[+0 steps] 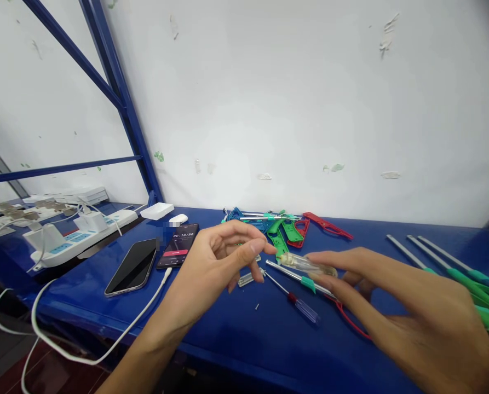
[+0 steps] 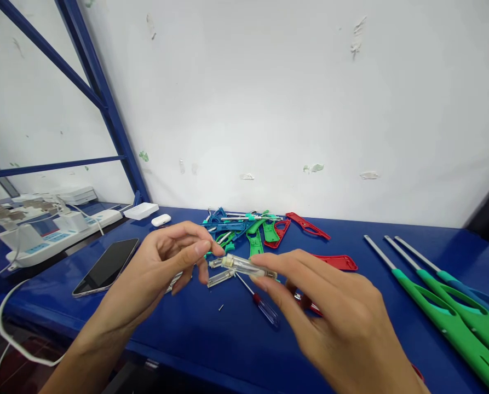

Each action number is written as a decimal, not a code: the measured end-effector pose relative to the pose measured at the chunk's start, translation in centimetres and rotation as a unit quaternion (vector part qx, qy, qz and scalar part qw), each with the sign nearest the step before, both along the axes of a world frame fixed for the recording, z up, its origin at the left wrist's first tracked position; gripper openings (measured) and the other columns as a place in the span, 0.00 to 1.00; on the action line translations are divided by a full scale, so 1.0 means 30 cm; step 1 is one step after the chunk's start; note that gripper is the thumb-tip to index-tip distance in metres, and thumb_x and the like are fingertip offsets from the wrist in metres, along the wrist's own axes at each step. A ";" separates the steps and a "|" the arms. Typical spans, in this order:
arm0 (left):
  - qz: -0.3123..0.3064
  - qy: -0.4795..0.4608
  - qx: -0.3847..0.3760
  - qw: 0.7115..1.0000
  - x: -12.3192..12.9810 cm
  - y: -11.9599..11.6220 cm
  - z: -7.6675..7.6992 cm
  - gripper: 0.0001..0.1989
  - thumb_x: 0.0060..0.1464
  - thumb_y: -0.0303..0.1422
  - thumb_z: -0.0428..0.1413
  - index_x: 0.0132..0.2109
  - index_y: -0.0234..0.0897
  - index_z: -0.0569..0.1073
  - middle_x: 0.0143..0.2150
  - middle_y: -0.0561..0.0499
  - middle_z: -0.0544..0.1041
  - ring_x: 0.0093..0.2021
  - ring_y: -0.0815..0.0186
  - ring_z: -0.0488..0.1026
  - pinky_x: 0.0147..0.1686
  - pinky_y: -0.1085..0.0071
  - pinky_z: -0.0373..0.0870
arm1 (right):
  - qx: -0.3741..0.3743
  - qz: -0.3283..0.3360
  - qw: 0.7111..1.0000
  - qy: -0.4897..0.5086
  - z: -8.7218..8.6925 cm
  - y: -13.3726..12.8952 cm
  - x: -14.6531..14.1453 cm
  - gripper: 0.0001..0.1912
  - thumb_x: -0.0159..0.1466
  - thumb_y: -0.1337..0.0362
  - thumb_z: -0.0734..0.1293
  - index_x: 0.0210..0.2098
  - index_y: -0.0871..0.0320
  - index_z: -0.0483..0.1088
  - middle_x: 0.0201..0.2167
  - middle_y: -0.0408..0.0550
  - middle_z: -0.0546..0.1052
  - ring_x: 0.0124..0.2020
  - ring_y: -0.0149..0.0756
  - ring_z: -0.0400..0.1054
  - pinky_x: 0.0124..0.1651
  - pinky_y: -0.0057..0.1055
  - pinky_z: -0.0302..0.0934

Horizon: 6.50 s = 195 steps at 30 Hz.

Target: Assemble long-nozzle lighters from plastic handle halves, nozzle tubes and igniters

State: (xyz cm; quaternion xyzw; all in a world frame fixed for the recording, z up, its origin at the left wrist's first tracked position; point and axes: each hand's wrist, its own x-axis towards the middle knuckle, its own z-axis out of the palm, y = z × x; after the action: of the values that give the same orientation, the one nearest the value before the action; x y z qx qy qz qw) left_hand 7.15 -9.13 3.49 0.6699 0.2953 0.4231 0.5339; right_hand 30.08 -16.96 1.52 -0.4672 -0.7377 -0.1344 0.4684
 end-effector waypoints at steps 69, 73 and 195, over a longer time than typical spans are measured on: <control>0.058 -0.052 0.138 0.987 0.072 -0.078 -0.045 0.08 0.64 0.36 0.62 0.36 0.38 0.78 0.23 0.57 0.72 0.16 0.72 0.70 0.15 0.78 0.57 | -0.190 0.124 0.865 0.448 -0.044 0.052 -0.071 0.15 0.64 0.46 0.74 0.39 0.50 0.80 0.25 0.44 0.82 0.26 0.34 0.78 0.30 0.22 0.74; 0.044 -0.026 0.069 0.996 0.075 -0.063 -0.044 0.11 0.63 0.40 0.64 0.37 0.38 0.77 0.15 0.59 0.67 0.15 0.72 0.68 0.15 0.79 0.54 | -0.151 0.094 0.900 0.398 -0.025 0.054 -0.071 0.16 0.66 0.46 0.72 0.35 0.52 0.79 0.20 0.43 0.78 0.22 0.34 0.75 0.26 0.24 0.73; -0.181 0.396 0.511 0.741 0.443 0.099 -0.206 0.13 0.73 0.29 0.51 0.48 0.36 0.81 0.46 0.47 0.83 0.48 0.57 0.75 0.45 0.61 0.75 | -0.219 -0.210 0.930 0.210 -0.259 -0.177 0.266 0.19 0.73 0.46 0.63 0.40 0.49 0.80 0.26 0.39 0.80 0.26 0.36 0.73 0.30 0.32 0.62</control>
State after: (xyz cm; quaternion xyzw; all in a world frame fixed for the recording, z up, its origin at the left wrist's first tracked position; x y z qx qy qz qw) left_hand 20.43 -6.16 -2.70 0.9902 0.0933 0.1027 0.0133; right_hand 38.05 -22.28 -6.25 -0.7200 -0.5186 0.0359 0.4598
